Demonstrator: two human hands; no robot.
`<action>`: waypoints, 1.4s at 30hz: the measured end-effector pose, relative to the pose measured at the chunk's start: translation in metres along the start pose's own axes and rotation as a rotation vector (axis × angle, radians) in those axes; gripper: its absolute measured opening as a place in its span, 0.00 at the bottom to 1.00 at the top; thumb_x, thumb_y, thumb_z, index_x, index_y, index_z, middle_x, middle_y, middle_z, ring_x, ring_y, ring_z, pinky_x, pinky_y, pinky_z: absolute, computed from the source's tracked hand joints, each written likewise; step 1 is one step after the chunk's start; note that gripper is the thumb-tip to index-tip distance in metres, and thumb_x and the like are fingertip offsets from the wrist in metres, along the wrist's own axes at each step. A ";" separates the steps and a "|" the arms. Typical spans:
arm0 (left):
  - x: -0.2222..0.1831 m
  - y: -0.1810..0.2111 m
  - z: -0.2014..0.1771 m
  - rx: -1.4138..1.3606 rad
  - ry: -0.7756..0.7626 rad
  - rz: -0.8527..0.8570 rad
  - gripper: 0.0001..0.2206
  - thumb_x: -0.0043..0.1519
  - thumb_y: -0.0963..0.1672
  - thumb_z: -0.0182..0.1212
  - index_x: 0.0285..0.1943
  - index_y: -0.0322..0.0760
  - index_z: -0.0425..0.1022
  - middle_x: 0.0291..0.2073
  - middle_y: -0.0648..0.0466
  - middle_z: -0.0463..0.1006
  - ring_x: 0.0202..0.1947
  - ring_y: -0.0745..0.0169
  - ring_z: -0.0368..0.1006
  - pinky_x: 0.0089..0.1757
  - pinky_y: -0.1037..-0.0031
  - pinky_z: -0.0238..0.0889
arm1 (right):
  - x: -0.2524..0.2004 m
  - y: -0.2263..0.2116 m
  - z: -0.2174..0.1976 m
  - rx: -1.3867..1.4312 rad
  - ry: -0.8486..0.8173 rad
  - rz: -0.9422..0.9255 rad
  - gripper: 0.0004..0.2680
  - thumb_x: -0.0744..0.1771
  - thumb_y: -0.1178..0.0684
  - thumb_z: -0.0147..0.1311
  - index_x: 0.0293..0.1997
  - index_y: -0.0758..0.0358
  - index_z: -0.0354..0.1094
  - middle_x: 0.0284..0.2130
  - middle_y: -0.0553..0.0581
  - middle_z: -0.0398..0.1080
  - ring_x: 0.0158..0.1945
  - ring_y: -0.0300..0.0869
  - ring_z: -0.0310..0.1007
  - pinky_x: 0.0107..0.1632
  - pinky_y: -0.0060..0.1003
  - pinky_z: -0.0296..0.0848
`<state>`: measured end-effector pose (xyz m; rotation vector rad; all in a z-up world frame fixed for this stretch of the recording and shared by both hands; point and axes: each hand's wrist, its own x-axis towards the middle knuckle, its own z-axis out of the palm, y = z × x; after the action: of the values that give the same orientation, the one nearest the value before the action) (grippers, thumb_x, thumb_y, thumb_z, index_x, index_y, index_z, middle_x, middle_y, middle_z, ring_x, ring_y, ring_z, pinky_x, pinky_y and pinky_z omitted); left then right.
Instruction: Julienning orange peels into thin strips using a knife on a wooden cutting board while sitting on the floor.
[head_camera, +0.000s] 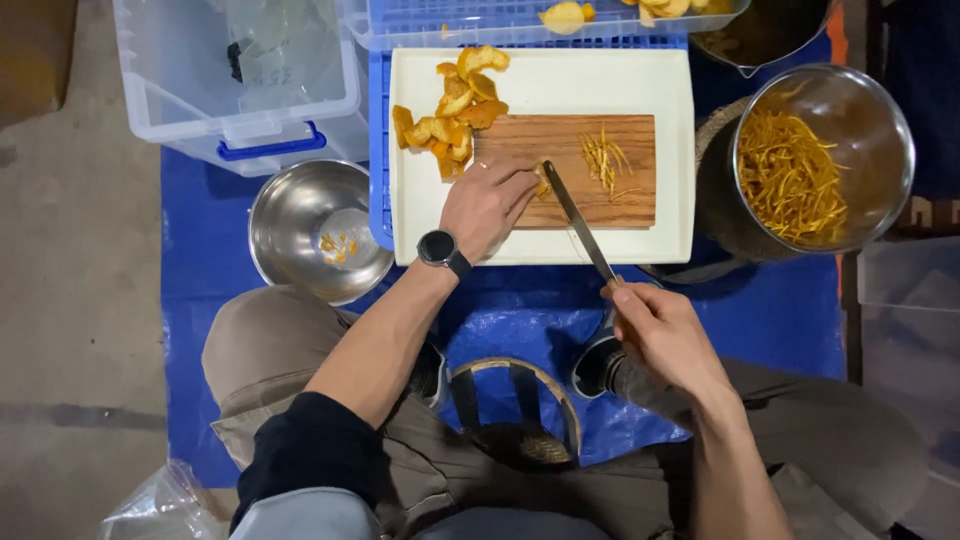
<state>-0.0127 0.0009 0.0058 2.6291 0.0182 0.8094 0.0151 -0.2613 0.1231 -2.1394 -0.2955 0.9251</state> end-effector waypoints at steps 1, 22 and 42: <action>0.001 0.002 -0.002 -0.027 -0.005 0.021 0.04 0.69 0.46 0.61 0.48 0.46 0.80 0.45 0.58 0.79 0.48 0.58 0.76 0.47 0.72 0.68 | 0.002 0.006 0.002 -0.031 0.005 -0.032 0.15 0.72 0.50 0.47 0.34 0.70 0.79 0.17 0.66 0.73 0.25 0.50 0.69 0.34 0.46 0.69; 0.008 0.000 -0.003 -0.033 0.006 0.156 0.03 0.68 0.43 0.59 0.43 0.43 0.78 0.40 0.58 0.76 0.44 0.56 0.74 0.44 0.71 0.67 | -0.015 -0.024 0.034 -0.381 0.107 0.061 0.19 0.71 0.37 0.41 0.58 0.58 0.74 0.38 0.67 0.80 0.49 0.65 0.78 0.50 0.61 0.75; 0.005 -0.001 -0.002 -0.037 0.039 0.126 0.04 0.69 0.45 0.60 0.43 0.46 0.80 0.40 0.58 0.78 0.42 0.57 0.76 0.44 0.73 0.68 | 0.005 -0.001 0.033 -0.339 0.160 -0.022 0.18 0.72 0.41 0.42 0.58 0.61 0.73 0.45 0.73 0.76 0.55 0.70 0.71 0.57 0.65 0.69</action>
<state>-0.0097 0.0028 0.0095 2.6003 -0.1518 0.8937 -0.0043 -0.2403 0.1068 -2.4986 -0.4189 0.7241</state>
